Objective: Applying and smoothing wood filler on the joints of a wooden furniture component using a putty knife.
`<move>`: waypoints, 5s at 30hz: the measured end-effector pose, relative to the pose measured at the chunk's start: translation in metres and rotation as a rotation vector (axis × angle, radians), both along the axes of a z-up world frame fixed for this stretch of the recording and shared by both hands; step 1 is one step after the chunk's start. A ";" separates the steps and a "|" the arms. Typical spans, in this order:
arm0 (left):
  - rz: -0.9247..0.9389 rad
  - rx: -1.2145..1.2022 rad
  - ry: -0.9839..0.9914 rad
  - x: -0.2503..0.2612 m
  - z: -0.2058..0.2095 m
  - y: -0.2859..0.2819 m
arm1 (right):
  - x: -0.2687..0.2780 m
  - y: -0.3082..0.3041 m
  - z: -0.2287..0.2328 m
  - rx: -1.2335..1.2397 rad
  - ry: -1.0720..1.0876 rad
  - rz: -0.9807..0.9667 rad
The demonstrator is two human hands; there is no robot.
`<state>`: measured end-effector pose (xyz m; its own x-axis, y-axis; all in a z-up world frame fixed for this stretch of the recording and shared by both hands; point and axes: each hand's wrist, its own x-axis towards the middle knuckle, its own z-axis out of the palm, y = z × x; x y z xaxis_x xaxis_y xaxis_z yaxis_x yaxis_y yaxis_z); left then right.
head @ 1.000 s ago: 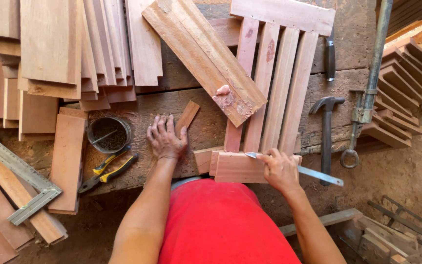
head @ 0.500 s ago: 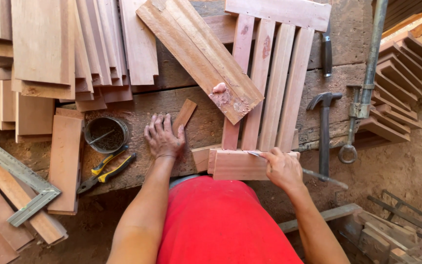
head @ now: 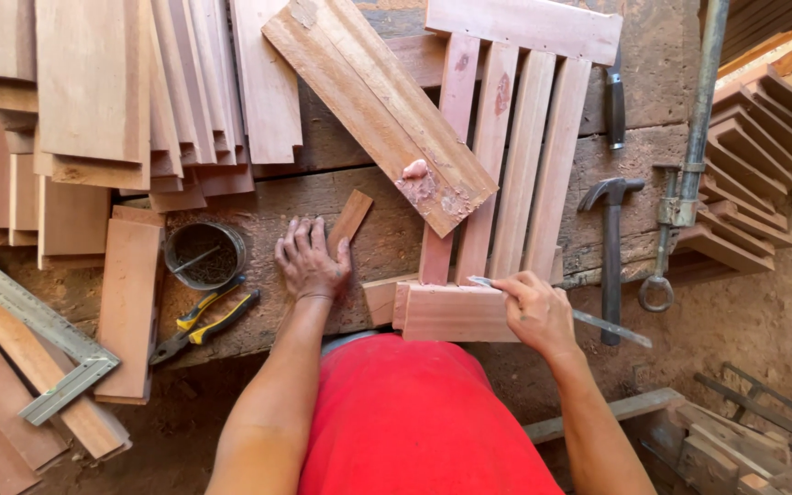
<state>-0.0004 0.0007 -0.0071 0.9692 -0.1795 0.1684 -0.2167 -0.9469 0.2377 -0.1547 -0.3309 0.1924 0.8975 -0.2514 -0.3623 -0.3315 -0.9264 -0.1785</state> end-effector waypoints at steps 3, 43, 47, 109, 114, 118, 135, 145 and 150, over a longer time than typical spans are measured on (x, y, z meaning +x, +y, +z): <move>0.010 -0.019 -0.030 -0.002 -0.002 -0.001 | 0.016 0.019 0.016 0.090 -0.120 -0.167; 0.000 0.030 -0.016 -0.004 -0.002 -0.002 | 0.082 -0.044 0.033 0.826 0.005 -0.279; 0.001 0.001 -0.020 -0.001 -0.004 -0.001 | 0.020 -0.073 0.045 0.513 0.046 -0.322; 0.044 0.022 -0.038 0.000 0.000 -0.002 | 0.119 0.020 -0.001 -0.061 -0.365 0.062; 0.040 0.001 0.008 -0.001 0.001 -0.001 | 0.148 0.032 -0.031 -0.198 -0.439 0.187; 0.054 0.002 0.021 -0.001 0.002 -0.001 | 0.158 0.036 -0.041 -0.219 -0.420 0.218; 0.003 0.056 -0.040 -0.003 -0.018 0.002 | 0.090 -0.059 0.061 0.760 -0.118 -0.349; -0.023 0.042 0.018 -0.005 -0.020 0.005 | -0.091 -0.110 -0.001 0.106 0.036 -0.284; -0.030 0.041 -0.043 -0.004 -0.022 0.004 | -0.106 -0.124 -0.030 0.080 0.034 -0.286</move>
